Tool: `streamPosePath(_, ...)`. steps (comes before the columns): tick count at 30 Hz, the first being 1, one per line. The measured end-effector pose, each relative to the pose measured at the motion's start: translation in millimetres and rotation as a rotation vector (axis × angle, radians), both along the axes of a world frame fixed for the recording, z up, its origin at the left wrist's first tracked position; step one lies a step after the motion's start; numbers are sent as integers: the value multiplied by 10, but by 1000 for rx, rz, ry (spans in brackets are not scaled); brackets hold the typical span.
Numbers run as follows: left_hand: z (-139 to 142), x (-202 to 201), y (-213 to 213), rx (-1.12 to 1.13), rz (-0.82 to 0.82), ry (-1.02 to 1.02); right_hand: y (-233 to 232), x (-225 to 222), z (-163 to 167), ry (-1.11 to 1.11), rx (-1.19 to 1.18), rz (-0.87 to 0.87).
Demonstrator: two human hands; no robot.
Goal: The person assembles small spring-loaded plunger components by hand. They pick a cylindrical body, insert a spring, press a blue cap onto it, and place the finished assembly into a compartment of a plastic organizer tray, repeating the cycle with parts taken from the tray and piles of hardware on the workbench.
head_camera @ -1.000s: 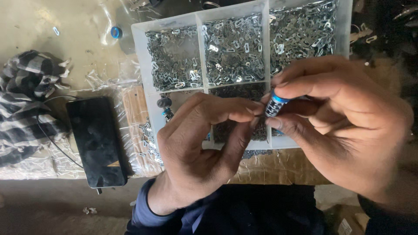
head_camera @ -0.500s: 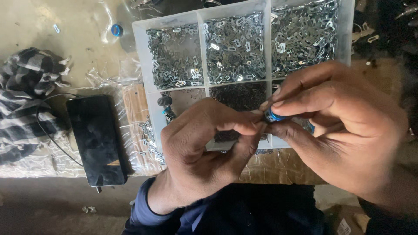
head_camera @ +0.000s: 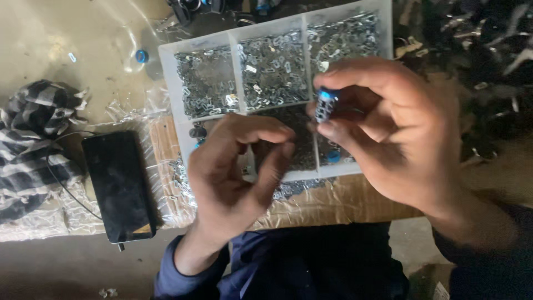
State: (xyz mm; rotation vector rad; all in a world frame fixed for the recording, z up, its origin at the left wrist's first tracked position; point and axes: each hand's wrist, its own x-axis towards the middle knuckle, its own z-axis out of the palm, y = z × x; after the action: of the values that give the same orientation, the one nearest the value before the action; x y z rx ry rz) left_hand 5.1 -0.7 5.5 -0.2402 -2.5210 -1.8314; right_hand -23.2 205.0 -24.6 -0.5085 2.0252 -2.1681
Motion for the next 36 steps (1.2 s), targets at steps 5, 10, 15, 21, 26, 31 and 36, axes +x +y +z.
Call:
streamPosePath(5,504,232,-203,-545,-236,349,467,353,76,-49,-252,13)
streamPosePath(10,655,273,-367,-566,-760,330,751,1351,41,-155,-399,-292)
streamPosePath(15,566,-523,797,-603,-1115,-71,510,2257,-504,-532,-545,-387)
streamPosePath(21,2,-1418,2246,-918,-947,69,450,2610,-564,-529,-498,-227)
streamPosePath(26,-17,-1474,2240,-955,-971,110,472,2523,-511,-350,-511,-330)
streamPosePath(31,712,-837,1220,-657,-808,478,621,2364,-555,-458,-499,-371)
streamPosePath(36,984,-81,-10,-542,-688,398,801,2229,-428,-369,-431,-491)
